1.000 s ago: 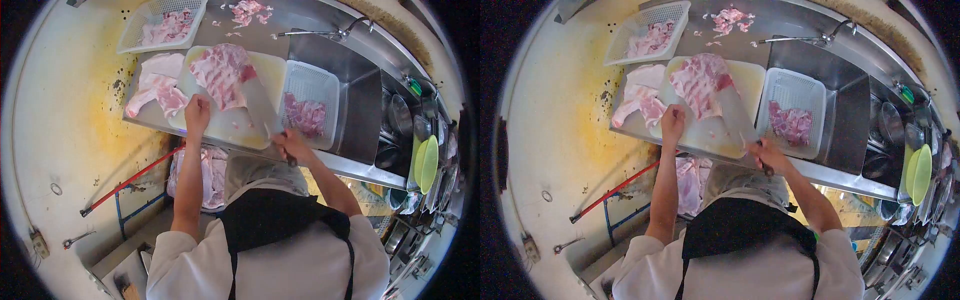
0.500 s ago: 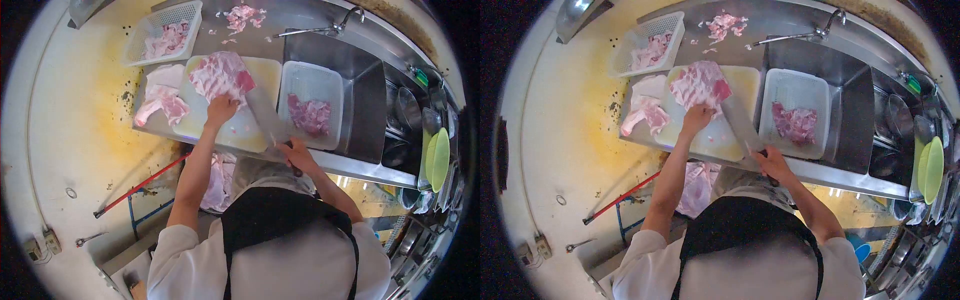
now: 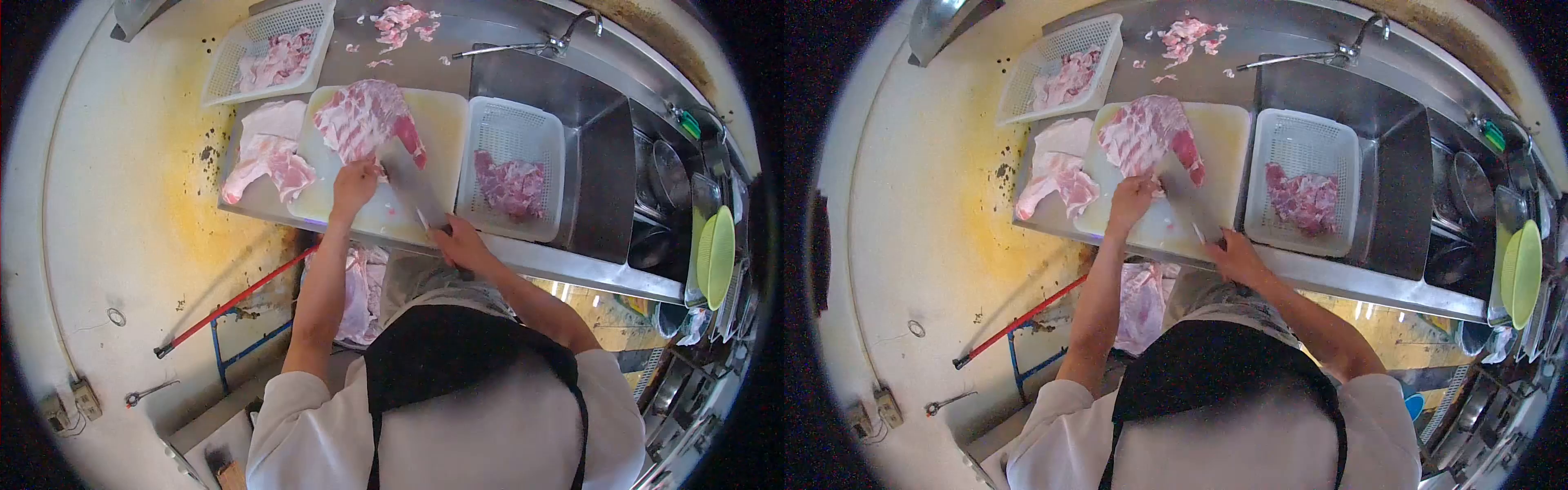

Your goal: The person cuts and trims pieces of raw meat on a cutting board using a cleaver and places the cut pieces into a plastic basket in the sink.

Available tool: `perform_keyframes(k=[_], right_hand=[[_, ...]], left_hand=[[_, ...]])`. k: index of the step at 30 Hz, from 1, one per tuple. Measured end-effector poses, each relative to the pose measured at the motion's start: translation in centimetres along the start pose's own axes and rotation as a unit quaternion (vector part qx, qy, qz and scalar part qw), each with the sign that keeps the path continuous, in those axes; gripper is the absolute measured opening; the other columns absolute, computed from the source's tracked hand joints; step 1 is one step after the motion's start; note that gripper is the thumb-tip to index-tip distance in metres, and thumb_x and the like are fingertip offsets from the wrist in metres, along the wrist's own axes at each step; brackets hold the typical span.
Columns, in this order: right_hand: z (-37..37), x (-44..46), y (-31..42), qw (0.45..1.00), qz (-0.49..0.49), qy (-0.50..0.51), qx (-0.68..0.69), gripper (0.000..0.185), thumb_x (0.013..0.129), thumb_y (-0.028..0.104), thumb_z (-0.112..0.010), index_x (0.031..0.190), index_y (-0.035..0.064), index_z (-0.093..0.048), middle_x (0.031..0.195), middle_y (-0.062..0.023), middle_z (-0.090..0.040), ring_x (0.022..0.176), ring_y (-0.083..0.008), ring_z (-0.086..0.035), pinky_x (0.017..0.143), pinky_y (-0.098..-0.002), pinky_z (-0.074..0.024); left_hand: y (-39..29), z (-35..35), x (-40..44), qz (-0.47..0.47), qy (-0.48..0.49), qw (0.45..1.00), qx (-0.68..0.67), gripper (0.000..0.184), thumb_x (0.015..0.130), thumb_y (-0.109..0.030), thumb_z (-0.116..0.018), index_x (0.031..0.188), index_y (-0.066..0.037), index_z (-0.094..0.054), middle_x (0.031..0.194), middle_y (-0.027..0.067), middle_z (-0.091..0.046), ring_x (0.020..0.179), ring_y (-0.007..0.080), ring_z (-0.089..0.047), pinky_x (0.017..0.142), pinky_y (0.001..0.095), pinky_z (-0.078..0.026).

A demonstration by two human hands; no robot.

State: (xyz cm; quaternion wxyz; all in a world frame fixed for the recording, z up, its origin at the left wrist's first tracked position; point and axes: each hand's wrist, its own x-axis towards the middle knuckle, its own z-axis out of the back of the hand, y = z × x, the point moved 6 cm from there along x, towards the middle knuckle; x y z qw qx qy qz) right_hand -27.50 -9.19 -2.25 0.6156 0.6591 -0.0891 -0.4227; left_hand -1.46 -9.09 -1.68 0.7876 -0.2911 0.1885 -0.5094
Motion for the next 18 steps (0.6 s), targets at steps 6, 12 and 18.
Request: perform_keyframes(k=[6, 12, 18], right_hand=[[-1.1, 4.1, 2.2, 1.000, -0.006, 0.010, 0.016, 0.036, 0.091, 0.024, -0.063, 0.114, -0.0035, -0.059, 0.075, -0.0143, -0.064, 0.050, -0.0214, -0.060, 0.052, -0.0385, -0.0493], [-3.5, 6.4, 1.6, 0.998, 0.055, -0.027, -0.017, 0.035, 0.090, 0.028, -0.064, 0.110, -0.0009, -0.061, 0.070, -0.0110, -0.061, 0.049, -0.0195, -0.058, 0.050, -0.0381, -0.0471], [-0.8, -1.8, 2.7, 0.988, -0.089, 0.092, -0.086, 0.037, 0.091, 0.029, -0.064, 0.114, 0.0002, -0.059, 0.067, -0.0068, -0.056, 0.048, -0.0141, -0.053, 0.046, -0.0324, -0.0448]], left_hand=[[3.6, -1.0, -0.2, 0.020, 0.025, 0.987, -0.155, 0.025, 0.089, -0.020, -0.056, 0.090, 0.001, -0.070, 0.074, 0.0148, -0.065, 0.069, 0.0267, -0.064, 0.065, 0.0385, -0.049], [1.2, 3.7, -1.5, 0.077, -0.033, 0.962, -0.260, 0.028, 0.092, -0.019, -0.056, 0.090, 0.005, -0.070, 0.072, 0.0081, -0.066, 0.065, 0.0165, -0.062, 0.055, 0.0297, -0.047], [9.3, 8.5, -0.2, 0.146, -0.096, 0.887, -0.428, 0.022, 0.091, -0.018, -0.055, 0.091, 0.001, -0.067, 0.082, 0.0122, -0.069, 0.064, 0.0167, -0.063, 0.053, 0.0257, -0.048]])
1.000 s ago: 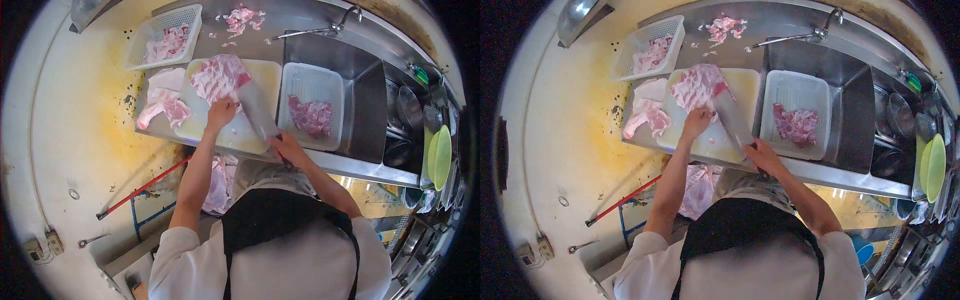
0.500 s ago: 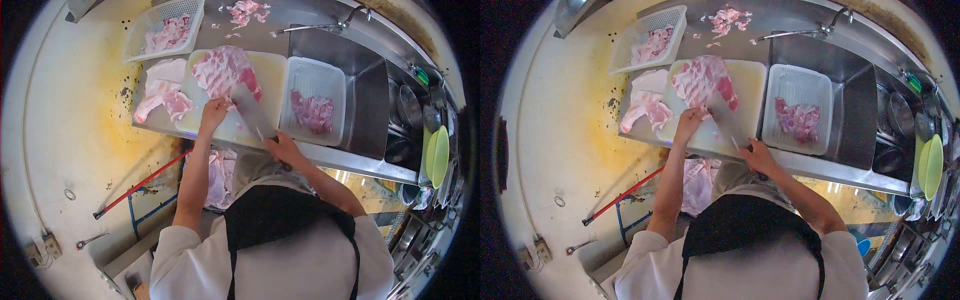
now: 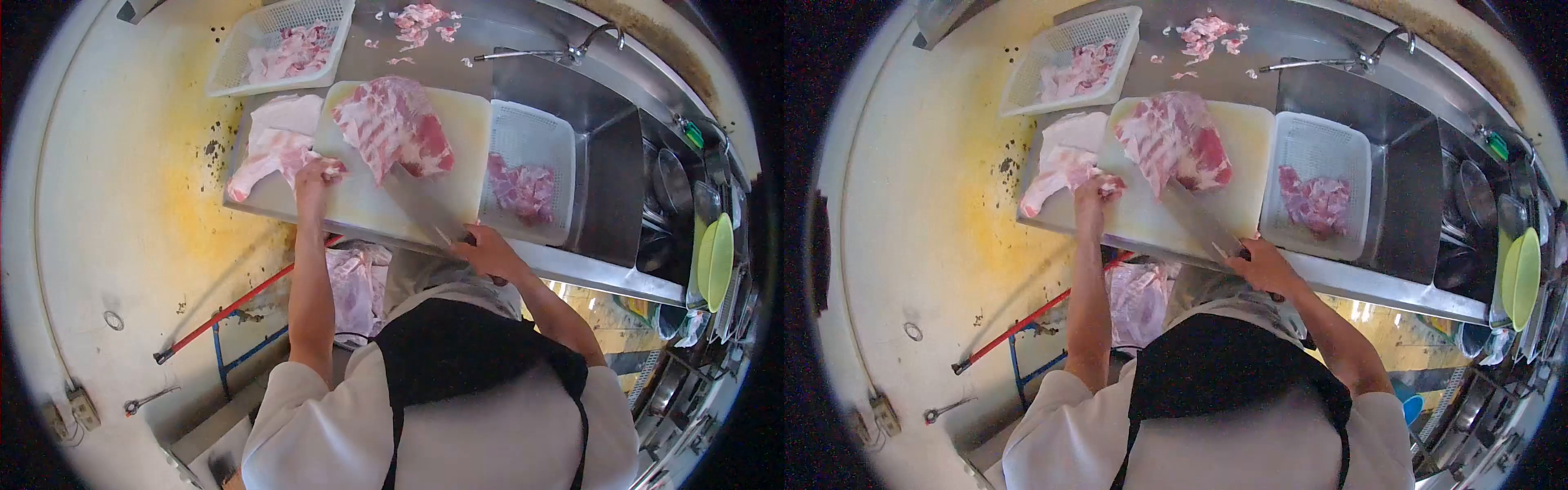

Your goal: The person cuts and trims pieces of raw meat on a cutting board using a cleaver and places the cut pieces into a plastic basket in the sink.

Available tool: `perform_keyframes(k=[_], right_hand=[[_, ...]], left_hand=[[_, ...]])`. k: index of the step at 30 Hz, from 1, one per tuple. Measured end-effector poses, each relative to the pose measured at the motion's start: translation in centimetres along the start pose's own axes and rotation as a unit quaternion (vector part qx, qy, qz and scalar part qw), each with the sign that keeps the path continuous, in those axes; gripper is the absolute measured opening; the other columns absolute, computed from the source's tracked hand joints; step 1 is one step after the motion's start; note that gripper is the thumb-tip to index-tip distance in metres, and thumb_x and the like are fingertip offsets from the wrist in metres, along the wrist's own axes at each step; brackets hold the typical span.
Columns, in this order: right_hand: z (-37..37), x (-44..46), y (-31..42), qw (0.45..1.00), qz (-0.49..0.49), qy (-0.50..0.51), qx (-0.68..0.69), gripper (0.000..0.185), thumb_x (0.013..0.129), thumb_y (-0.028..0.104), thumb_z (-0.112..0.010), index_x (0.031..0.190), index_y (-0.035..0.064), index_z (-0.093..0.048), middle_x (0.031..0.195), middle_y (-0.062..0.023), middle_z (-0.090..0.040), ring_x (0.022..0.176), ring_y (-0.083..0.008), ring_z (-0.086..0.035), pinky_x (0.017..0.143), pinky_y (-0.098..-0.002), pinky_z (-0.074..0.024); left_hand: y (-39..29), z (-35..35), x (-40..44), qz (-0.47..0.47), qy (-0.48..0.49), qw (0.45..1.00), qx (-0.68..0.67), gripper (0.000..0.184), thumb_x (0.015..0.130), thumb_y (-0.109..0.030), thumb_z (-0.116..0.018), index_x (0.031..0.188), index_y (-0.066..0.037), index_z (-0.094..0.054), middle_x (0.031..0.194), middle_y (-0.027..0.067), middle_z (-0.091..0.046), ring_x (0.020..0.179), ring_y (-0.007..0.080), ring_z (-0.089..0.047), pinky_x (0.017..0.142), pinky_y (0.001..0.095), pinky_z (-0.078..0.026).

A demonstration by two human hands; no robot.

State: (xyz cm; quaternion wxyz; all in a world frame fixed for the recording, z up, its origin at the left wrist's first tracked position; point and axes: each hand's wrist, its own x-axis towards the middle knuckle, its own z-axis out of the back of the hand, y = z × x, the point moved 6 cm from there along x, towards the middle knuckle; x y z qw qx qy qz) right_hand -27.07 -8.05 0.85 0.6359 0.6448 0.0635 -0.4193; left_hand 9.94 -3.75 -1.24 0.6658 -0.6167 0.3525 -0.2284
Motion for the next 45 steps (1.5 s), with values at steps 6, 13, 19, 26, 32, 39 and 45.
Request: perform_keyframes(k=[6, 13, 19, 26, 32, 39, 45], right_hand=[[-2.9, 3.2, 2.1, 0.981, 0.098, -0.077, 0.149, 0.038, 0.093, 0.029, -0.062, 0.109, -0.0044, -0.056, 0.068, -0.0059, -0.056, 0.049, -0.0147, -0.055, 0.046, -0.0313, -0.0452], [-3.9, 13.3, 5.5, 0.968, 0.177, -0.163, 0.066, 0.035, 0.092, 0.025, -0.061, 0.108, -0.0058, -0.057, 0.075, -0.0153, -0.065, 0.049, -0.0203, -0.060, 0.048, -0.0357, -0.0485], [-4.5, 13.5, 8.2, 0.982, 0.120, -0.111, 0.095, 0.030, 0.091, 0.022, -0.060, 0.103, -0.0058, -0.059, 0.070, -0.0142, -0.064, 0.049, -0.0202, -0.061, 0.047, -0.0365, -0.0485], [-5.1, 14.9, 7.9, 0.978, 0.121, -0.124, 0.116, 0.029, 0.090, 0.021, -0.060, 0.104, -0.0041, -0.059, 0.064, -0.0083, -0.057, 0.045, -0.0166, -0.055, 0.043, -0.0335, -0.0445], [-4.5, 11.7, 5.7, 0.991, 0.088, -0.064, 0.077, 0.027, 0.093, 0.022, -0.060, 0.103, -0.0029, -0.059, 0.064, -0.0058, -0.056, 0.045, -0.0129, -0.051, 0.042, -0.0309, -0.0414], [-3.2, 5.0, 4.1, 0.995, 0.024, -0.047, 0.087, 0.030, 0.093, 0.022, -0.062, 0.112, -0.0009, -0.060, 0.070, -0.0063, -0.058, 0.050, -0.0126, -0.053, 0.048, -0.0324, -0.0449], [-5.0, 10.4, 5.8, 0.963, 0.157, -0.179, 0.125, 0.036, 0.090, 0.026, -0.063, 0.111, -0.0028, -0.059, 0.074, -0.0102, -0.062, 0.049, -0.0186, -0.057, 0.048, -0.0346, -0.0483]], left_hand=[[0.8, -0.8, 6.1, -0.019, 0.006, 0.995, 0.102, 0.016, 0.090, -0.008, -0.051, 0.090, 0.000, -0.065, 0.072, 0.0076, -0.064, 0.055, 0.0159, -0.058, 0.049, 0.0303, -0.046], [-0.3, -2.4, 8.5, -0.171, 0.005, 0.940, 0.296, 0.006, 0.091, -0.004, -0.052, 0.091, -0.001, -0.057, 0.073, 0.0069, -0.062, 0.059, 0.0143, -0.057, 0.053, 0.0312, -0.046], [0.8, -0.5, 8.5, -0.109, 0.032, 0.956, 0.269, 0.006, 0.093, -0.004, -0.051, 0.094, -0.002, -0.057, 0.074, 0.0051, -0.060, 0.061, 0.0120, -0.055, 0.055, 0.0293, -0.046], [1.8, -1.3, 9.6, -0.079, 0.145, 0.960, 0.227, 0.008, 0.095, -0.006, -0.051, 0.095, -0.004, -0.059, 0.075, 0.0019, -0.059, 0.060, 0.0095, -0.051, 0.053, 0.0265, -0.043], [0.6, -1.2, 9.6, 0.018, 0.071, 0.980, 0.183, 0.018, 0.096, -0.008, -0.048, 0.088, -0.001, -0.062, 0.075, 0.0049, -0.061, 0.061, 0.0109, -0.054, 0.052, 0.0258, -0.043], [-2.0, -5.7, 9.5, -0.211, 0.044, 0.786, 0.579, 0.037, 0.087, -0.041, -0.061, 0.080, -0.004, -0.065, 0.073, 0.0185, -0.068, 0.071, 0.0375, -0.068, 0.066, 0.0470, -0.053], [-0.1, -4.6, 10.8, -0.244, 0.075, 0.776, 0.576, 0.038, 0.089, -0.042, -0.059, 0.091, -0.005, -0.067, 0.095, 0.0189, -0.070, 0.092, 0.0400, -0.067, 0.081, 0.0499, -0.052]])
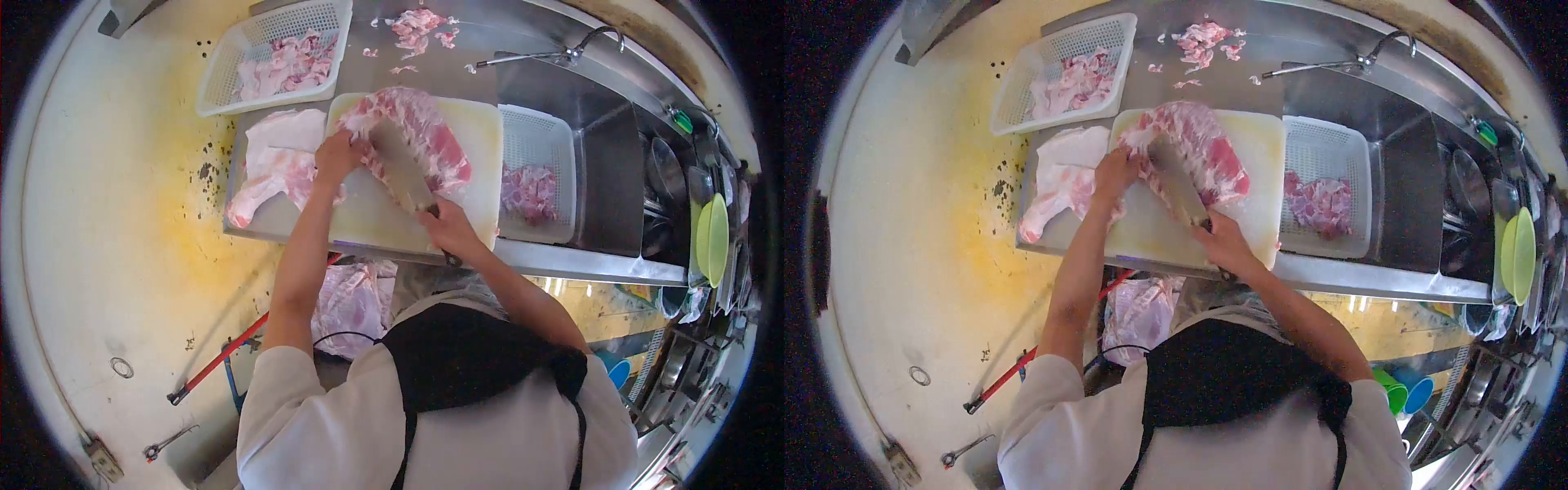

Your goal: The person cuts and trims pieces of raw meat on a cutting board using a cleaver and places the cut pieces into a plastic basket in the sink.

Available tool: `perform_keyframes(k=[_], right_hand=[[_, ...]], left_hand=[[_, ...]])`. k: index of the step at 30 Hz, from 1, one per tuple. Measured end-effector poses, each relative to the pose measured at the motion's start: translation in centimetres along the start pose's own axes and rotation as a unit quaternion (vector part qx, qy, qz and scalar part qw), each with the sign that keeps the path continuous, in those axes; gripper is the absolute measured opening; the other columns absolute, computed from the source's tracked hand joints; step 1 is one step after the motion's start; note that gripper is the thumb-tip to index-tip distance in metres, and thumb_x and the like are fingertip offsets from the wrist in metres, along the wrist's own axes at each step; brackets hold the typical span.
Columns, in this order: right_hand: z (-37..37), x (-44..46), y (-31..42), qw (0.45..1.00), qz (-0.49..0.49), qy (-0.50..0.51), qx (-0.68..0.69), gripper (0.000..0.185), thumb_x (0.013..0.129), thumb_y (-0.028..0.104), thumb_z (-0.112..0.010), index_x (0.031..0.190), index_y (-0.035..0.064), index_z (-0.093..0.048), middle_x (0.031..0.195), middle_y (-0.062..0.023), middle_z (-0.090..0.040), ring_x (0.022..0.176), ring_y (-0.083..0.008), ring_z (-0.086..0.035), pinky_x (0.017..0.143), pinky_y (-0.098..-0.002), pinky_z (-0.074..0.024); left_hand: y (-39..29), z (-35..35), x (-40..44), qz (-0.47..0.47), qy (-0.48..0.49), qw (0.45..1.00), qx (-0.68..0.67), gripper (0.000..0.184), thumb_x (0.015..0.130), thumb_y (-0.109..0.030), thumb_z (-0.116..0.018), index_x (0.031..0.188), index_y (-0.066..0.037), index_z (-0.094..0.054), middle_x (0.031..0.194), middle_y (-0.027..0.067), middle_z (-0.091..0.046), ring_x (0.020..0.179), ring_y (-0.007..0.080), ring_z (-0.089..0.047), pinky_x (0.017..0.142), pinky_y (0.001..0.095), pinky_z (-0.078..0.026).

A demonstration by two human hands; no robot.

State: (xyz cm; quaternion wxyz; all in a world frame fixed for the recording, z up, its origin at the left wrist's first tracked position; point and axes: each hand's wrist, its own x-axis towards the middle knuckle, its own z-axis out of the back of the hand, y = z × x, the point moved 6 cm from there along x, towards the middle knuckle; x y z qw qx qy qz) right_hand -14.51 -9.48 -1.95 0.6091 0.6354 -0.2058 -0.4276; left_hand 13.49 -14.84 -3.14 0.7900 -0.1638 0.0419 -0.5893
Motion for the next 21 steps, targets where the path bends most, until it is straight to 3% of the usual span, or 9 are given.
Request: perform_keyframes(k=[2, 5, 11, 12, 15, 17, 18, 19, 21], right_hand=[[-1.0, 2.3, 0.8, 0.999, -0.026, 0.025, -0.008, 0.035, 0.089, 0.026, -0.064, 0.108, -0.0030, -0.059, 0.073, -0.0115, -0.063, 0.050, -0.0190, -0.058, 0.048, -0.0357, -0.0489], [-1.8, 5.0, 1.2, 0.997, -0.044, 0.031, -0.047, 0.032, 0.088, 0.026, -0.063, 0.101, -0.0037, -0.060, 0.070, -0.0126, -0.063, 0.051, -0.0190, -0.060, 0.048, -0.0368, -0.0491], [-0.4, 2.8, 0.6, 0.987, -0.016, 0.118, -0.103, 0.029, 0.090, 0.023, -0.063, 0.094, -0.0051, -0.059, 0.064, -0.0097, -0.059, 0.048, -0.0170, -0.057, 0.047, -0.0344, -0.0472], [-0.2, 2.2, 0.9, 0.983, -0.004, 0.138, -0.118, 0.029, 0.091, 0.023, -0.064, 0.093, -0.0054, -0.059, 0.062, -0.0077, -0.057, 0.047, -0.0155, -0.055, 0.047, -0.0332, -0.0467], [0.9, 0.6, 1.1, 0.974, -0.086, 0.131, -0.163, 0.032, 0.090, 0.022, -0.061, 0.106, -0.0053, -0.057, 0.075, -0.0161, -0.064, 0.053, -0.0216, -0.062, 0.050, -0.0385, -0.0486], [1.2, -1.1, 1.9, 0.979, -0.082, 0.108, -0.151, 0.032, 0.091, 0.022, -0.061, 0.106, -0.0057, -0.057, 0.076, -0.0185, -0.064, 0.057, -0.0256, -0.064, 0.055, -0.0417, -0.0501], [1.2, -2.1, 1.9, 0.980, -0.082, 0.102, -0.147, 0.032, 0.091, 0.022, -0.061, 0.105, -0.0058, -0.057, 0.076, -0.0197, -0.065, 0.059, -0.0275, -0.065, 0.058, -0.0433, -0.0508], [1.1, -2.2, 1.2, 0.983, -0.029, 0.057, -0.173, 0.032, 0.091, 0.023, -0.062, 0.103, -0.0060, -0.056, 0.083, -0.0248, -0.067, 0.070, -0.0391, -0.067, 0.069, -0.0487, -0.0510], [0.7, -1.8, 0.9, 0.980, 0.004, 0.050, -0.191, 0.032, 0.090, 0.023, -0.062, 0.101, -0.0060, -0.055, 0.089, -0.0274, -0.067, 0.080, -0.0442, -0.065, 0.074, -0.0507, -0.0494]], left_hand=[[0.4, 0.5, -0.6, -0.002, -0.055, 0.996, -0.071, 0.035, 0.091, -0.037, -0.057, 0.099, -0.004, -0.067, 0.105, 0.0200, -0.070, 0.099, 0.0407, -0.065, 0.088, 0.0499, -0.050], [0.9, 0.7, -0.1, 0.045, 0.094, 0.991, -0.088, 0.034, 0.094, -0.030, -0.050, 0.105, -0.003, -0.067, 0.113, 0.0218, -0.067, 0.106, 0.0424, -0.062, 0.094, 0.0496, -0.047], [2.0, 3.4, -1.3, 0.182, 0.050, 0.964, -0.185, 0.036, 0.093, -0.033, -0.046, 0.102, -0.006, -0.068, 0.104, 0.0222, -0.069, 0.101, 0.0442, -0.063, 0.090, 0.0509, -0.049], [1.3, 3.5, -1.1, 0.155, 0.061, 0.977, -0.133, 0.035, 0.092, -0.034, -0.048, 0.103, -0.007, -0.068, 0.103, 0.0213, -0.069, 0.100, 0.0436, -0.064, 0.089, 0.0506, -0.049], [-0.3, 3.6, -0.6, 0.117, 0.096, 0.988, -0.016, 0.033, 0.089, -0.034, -0.055, 0.107, -0.011, -0.068, 0.102, 0.0183, -0.071, 0.098, 0.0412, -0.066, 0.086, 0.0497, -0.051], [-0.4, 3.8, -0.6, 0.159, 0.114, 0.981, 0.002, 0.031, 0.087, -0.033, -0.059, 0.109, -0.012, -0.067, 0.102, 0.0163, -0.072, 0.097, 0.0394, -0.066, 0.084, 0.0493, -0.052], [-0.6, 3.5, -1.0, 0.134, 0.117, 0.984, -0.025, 0.030, 0.086, -0.032, -0.060, 0.107, -0.013, -0.068, 0.101, 0.0161, -0.071, 0.096, 0.0389, -0.067, 0.083, 0.0495, -0.052], [-0.3, 3.0, -1.7, 0.110, 0.119, 0.985, -0.051, 0.028, 0.085, -0.032, -0.061, 0.106, -0.013, -0.068, 0.101, 0.0160, -0.071, 0.095, 0.0385, -0.067, 0.082, 0.0497, -0.052], [0.2, 1.8, -2.3, 0.067, 0.111, 0.990, -0.055, 0.026, 0.084, -0.031, -0.064, 0.104, -0.014, -0.068, 0.099, 0.0158, -0.071, 0.094, 0.0384, -0.067, 0.080, 0.0502, -0.052]])
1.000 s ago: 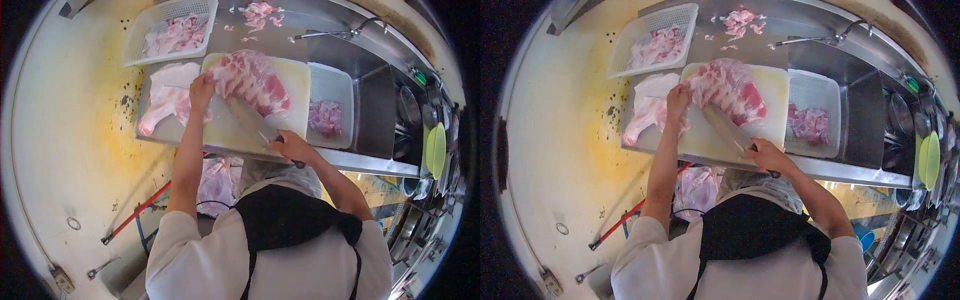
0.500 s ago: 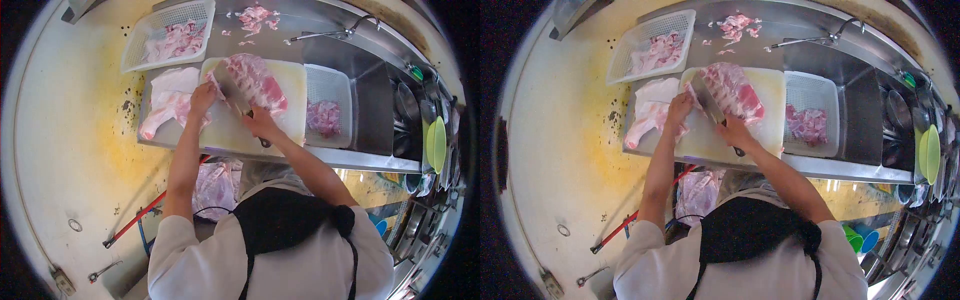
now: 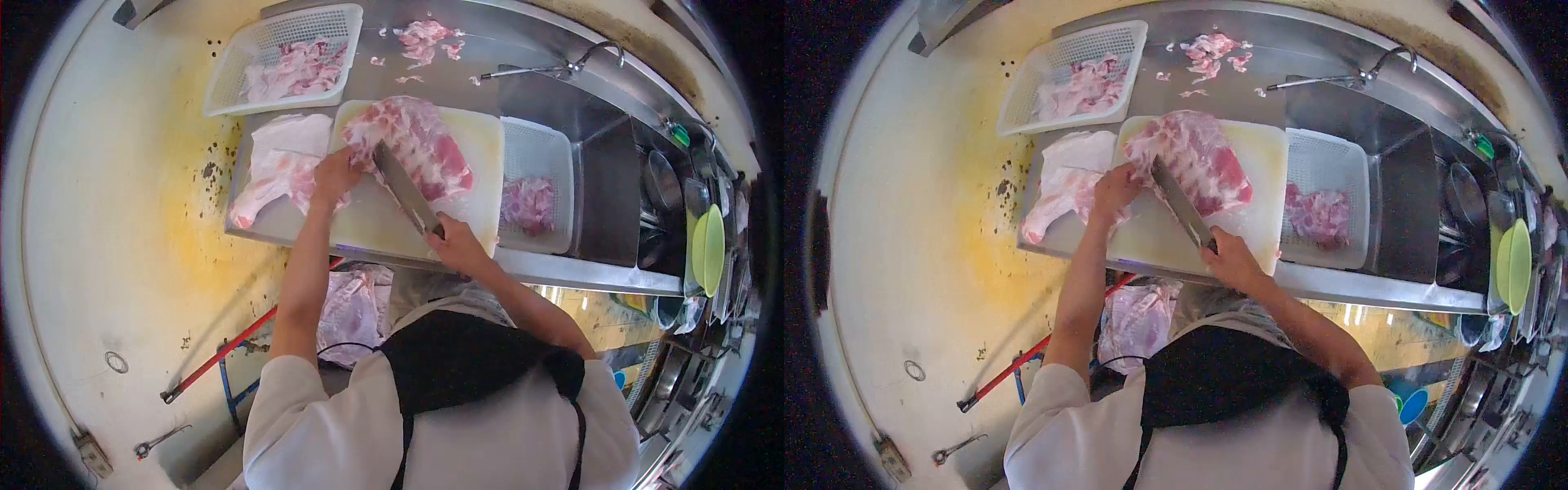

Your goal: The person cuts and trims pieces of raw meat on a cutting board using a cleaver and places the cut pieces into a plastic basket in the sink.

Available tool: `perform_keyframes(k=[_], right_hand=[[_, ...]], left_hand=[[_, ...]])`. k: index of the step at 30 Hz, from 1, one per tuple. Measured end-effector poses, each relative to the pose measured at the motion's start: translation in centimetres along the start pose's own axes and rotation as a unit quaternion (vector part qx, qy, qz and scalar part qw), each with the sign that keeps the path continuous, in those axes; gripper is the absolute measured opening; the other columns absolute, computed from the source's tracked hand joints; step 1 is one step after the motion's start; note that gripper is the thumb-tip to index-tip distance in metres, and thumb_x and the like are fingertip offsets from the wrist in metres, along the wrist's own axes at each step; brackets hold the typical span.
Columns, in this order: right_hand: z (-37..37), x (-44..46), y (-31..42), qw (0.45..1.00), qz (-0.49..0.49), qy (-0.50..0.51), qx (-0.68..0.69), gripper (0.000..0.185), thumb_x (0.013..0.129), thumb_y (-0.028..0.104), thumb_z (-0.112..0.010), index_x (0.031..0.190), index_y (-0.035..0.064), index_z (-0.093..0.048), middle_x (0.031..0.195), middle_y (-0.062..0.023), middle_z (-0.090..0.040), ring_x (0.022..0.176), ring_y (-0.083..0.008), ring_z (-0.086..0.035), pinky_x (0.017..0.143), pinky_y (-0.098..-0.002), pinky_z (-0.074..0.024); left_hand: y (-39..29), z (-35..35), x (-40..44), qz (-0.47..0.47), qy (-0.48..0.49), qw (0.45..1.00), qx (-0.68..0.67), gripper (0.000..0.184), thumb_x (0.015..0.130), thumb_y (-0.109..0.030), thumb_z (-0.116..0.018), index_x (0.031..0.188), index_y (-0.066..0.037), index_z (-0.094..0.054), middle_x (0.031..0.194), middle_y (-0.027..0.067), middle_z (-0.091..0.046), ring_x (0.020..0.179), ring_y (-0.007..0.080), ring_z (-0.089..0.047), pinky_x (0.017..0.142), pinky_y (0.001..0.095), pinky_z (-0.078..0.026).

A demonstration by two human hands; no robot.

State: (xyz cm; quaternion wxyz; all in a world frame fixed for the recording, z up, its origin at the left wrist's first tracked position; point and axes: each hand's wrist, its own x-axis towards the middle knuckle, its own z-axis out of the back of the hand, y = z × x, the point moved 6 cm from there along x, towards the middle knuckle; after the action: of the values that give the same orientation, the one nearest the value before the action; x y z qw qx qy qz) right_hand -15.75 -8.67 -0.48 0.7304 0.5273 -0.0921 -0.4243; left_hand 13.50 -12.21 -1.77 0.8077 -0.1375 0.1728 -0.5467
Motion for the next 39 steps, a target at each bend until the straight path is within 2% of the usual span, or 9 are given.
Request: perform_keyframes(k=[11, 18, 19, 21, 23, 26, 30, 33, 39], right_hand=[[-4.0, 9.1, 3.3, 0.984, 0.112, -0.036, -0.132, 0.036, 0.093, 0.021, -0.054, 0.116, -0.0057, -0.049, 0.099, -0.0322, -0.064, 0.093, -0.0504, -0.063, 0.082, -0.0586, -0.0488], [-1.4, -0.9, 1.5, 0.992, -0.021, 0.057, -0.114, 0.033, 0.093, 0.026, -0.057, 0.103, -0.0053, -0.053, 0.094, -0.0303, -0.065, 0.092, -0.0485, -0.063, 0.082, -0.0563, -0.0471], [-0.7, -2.3, 0.9, 0.991, -0.027, 0.070, -0.108, 0.034, 0.093, 0.027, -0.056, 0.108, -0.0037, -0.053, 0.097, -0.0296, -0.065, 0.093, -0.0474, -0.064, 0.082, -0.0557, -0.0477], [0.6, -5.1, -0.7, 0.990, -0.038, 0.099, -0.098, 0.039, 0.094, 0.028, -0.056, 0.120, -0.0007, -0.052, 0.102, -0.0282, -0.066, 0.096, -0.0451, -0.065, 0.084, -0.0546, -0.0489], [2.4, -7.5, -2.6, 0.991, -0.023, 0.074, -0.106, 0.039, 0.093, 0.030, -0.061, 0.117, 0.0007, -0.055, 0.102, -0.0267, -0.067, 0.097, -0.0433, -0.065, 0.082, -0.0528, -0.0489], [5.1, -11.9, -3.8, 0.997, -0.047, 0.029, -0.061, 0.038, 0.091, 0.031, -0.066, 0.114, 0.0009, -0.057, 0.100, -0.0265, -0.067, 0.095, -0.0428, -0.065, 0.080, -0.0504, -0.0491], [6.9, -16.9, -7.5, 0.989, -0.031, -0.138, -0.036, 0.039, 0.092, 0.025, -0.067, 0.119, 0.0003, -0.057, 0.079, -0.0187, -0.066, 0.073, -0.0318, -0.066, 0.070, -0.0412, -0.0515], [8.9, -19.7, -9.1, 0.965, -0.140, -0.212, 0.071, 0.032, 0.092, 0.025, -0.068, 0.110, 0.0001, -0.058, 0.083, -0.0214, -0.066, 0.076, -0.0356, -0.065, 0.072, -0.0442, -0.0511], [12.0, -22.3, -12.3, 0.910, -0.178, -0.309, 0.210, 0.020, 0.096, 0.018, -0.061, 0.104, 0.0002, -0.058, 0.060, -0.0026, -0.052, 0.049, -0.0104, -0.050, 0.048, -0.0304, -0.0441]], left_hand=[[1.4, -1.3, -0.6, -0.046, -0.027, 0.998, -0.016, 0.025, 0.084, -0.030, -0.063, 0.086, -0.007, -0.070, 0.084, 0.0200, -0.069, 0.088, 0.0410, -0.067, 0.074, 0.0502, -0.052], [-1.2, 14.5, 2.4, 0.057, -0.060, 0.986, -0.145, 0.026, 0.086, -0.020, -0.060, 0.098, 0.002, -0.068, 0.085, 0.0177, -0.071, 0.082, 0.0286, -0.069, 0.073, 0.0403, -0.052], [0.9, 16.2, 4.8, -0.089, -0.054, 0.949, -0.297, 0.030, 0.089, -0.022, -0.061, 0.104, 0.003, -0.066, 0.094, 0.0174, -0.072, 0.085, 0.0248, -0.069, 0.074, 0.0374, -0.052], [2.1, 19.4, 7.4, -0.152, -0.286, 0.935, -0.146, 0.033, 0.091, -0.026, -0.061, 0.106, 0.004, -0.065, 0.097, 0.0177, -0.071, 0.091, 0.0263, -0.069, 0.079, 0.0373, -0.051], [2.6, 19.6, 8.4, -0.106, -0.303, 0.941, -0.108, 0.036, 0.092, -0.028, -0.061, 0.107, 0.005, -0.064, 0.098, 0.0195, -0.071, 0.096, 0.0296, -0.068, 0.083, 0.0387, -0.050], [4.5, 12.0, 7.9, -0.009, -0.178, 0.933, -0.312, 0.036, 0.094, -0.030, -0.060, 0.106, 0.003, -0.064, 0.095, 0.0174, -0.070, 0.094, 0.0309, -0.066, 0.084, 0.0413, -0.050], [6.0, -2.1, 7.1, 0.110, -0.076, 0.852, -0.507, 0.017, 0.091, -0.021, -0.068, 0.086, -0.006, -0.062, 0.074, 0.0016, -0.058, 0.065, 0.0100, -0.053, 0.058, 0.0276, -0.044], [2.4, -2.5, 5.5, 0.117, -0.117, 0.837, -0.521, 0.014, 0.087, -0.015, -0.072, 0.086, -0.007, -0.062, 0.073, 0.0002, -0.057, 0.063, 0.0079, -0.051, 0.055, 0.0248, -0.042], [0.8, -4.9, 6.3, 0.130, -0.011, 0.758, -0.639, 0.017, 0.088, -0.008, -0.071, 0.102, -0.003, -0.063, 0.088, 0.0038, -0.064, 0.076, 0.0138, -0.061, 0.065, 0.0310, -0.052]])
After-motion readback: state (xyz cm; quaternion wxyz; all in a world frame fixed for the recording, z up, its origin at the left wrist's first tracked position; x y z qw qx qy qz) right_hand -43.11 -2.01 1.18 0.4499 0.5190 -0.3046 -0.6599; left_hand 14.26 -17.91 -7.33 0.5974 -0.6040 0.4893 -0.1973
